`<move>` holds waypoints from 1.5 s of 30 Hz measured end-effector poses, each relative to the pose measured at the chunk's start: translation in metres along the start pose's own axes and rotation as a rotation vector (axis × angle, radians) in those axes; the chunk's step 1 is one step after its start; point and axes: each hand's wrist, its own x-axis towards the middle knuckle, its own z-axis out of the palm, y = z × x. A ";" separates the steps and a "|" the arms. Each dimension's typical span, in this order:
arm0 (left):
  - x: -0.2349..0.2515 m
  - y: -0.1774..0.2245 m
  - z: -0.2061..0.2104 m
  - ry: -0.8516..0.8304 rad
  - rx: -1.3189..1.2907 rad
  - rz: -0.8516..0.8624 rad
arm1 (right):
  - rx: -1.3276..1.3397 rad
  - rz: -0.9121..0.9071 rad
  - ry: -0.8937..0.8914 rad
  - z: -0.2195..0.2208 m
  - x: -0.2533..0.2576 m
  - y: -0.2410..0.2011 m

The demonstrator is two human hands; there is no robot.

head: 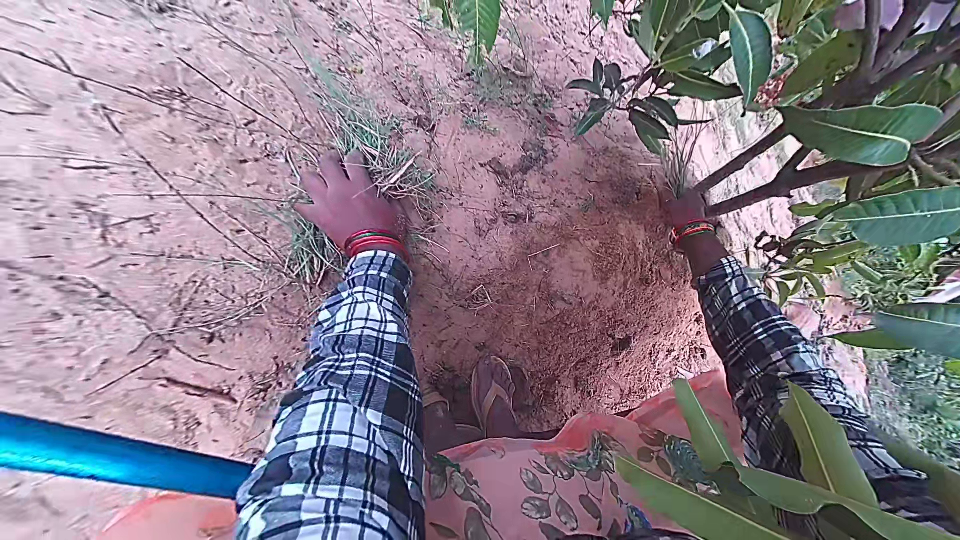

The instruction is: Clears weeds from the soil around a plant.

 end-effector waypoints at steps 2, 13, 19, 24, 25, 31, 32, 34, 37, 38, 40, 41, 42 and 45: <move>0.002 -0.001 0.003 0.009 0.020 -0.003 | -0.126 -0.046 -0.100 0.026 -0.001 -0.024; 0.001 0.001 -0.001 -0.015 0.005 -0.004 | -0.645 -0.372 -0.335 0.104 0.040 -0.072; 0.004 -0.001 0.004 0.003 0.022 0.001 | -0.477 -0.273 -0.173 0.082 0.014 -0.058; 0.002 0.001 0.002 -0.004 0.023 0.001 | 0.040 -0.316 0.176 0.023 -0.016 -0.078; 0.002 0.001 0.002 -0.002 0.032 0.001 | 0.053 -0.326 0.134 0.019 -0.016 -0.080; 0.002 0.000 0.000 -0.012 0.016 -0.007 | -0.101 -0.325 -0.226 0.074 -0.006 -0.111; 0.002 0.001 0.001 -0.011 0.021 -0.010 | -0.101 -0.334 -0.260 0.090 -0.003 -0.115; 0.004 0.002 0.000 -0.008 0.029 -0.005 | -0.138 -0.335 -0.335 0.117 0.004 -0.127; 0.004 0.003 0.000 -0.025 0.019 -0.006 | -0.314 -0.310 -0.426 0.149 0.016 -0.136; 0.004 0.002 0.000 -0.030 0.021 -0.007 | -0.376 -0.325 -0.424 0.152 0.013 -0.140; 0.004 0.001 0.000 -0.037 0.034 -0.001 | -0.434 -0.388 -0.362 0.147 0.004 -0.143; 0.004 0.000 0.000 -0.039 0.035 0.002 | -0.418 -0.419 -0.313 0.141 0.000 -0.143; 0.004 0.000 0.000 -0.040 0.033 0.005 | -0.372 -0.434 -0.269 0.129 -0.008 -0.146; 0.005 -0.001 -0.003 -0.055 0.025 0.025 | -0.208 -0.445 -0.173 0.068 -0.062 -0.160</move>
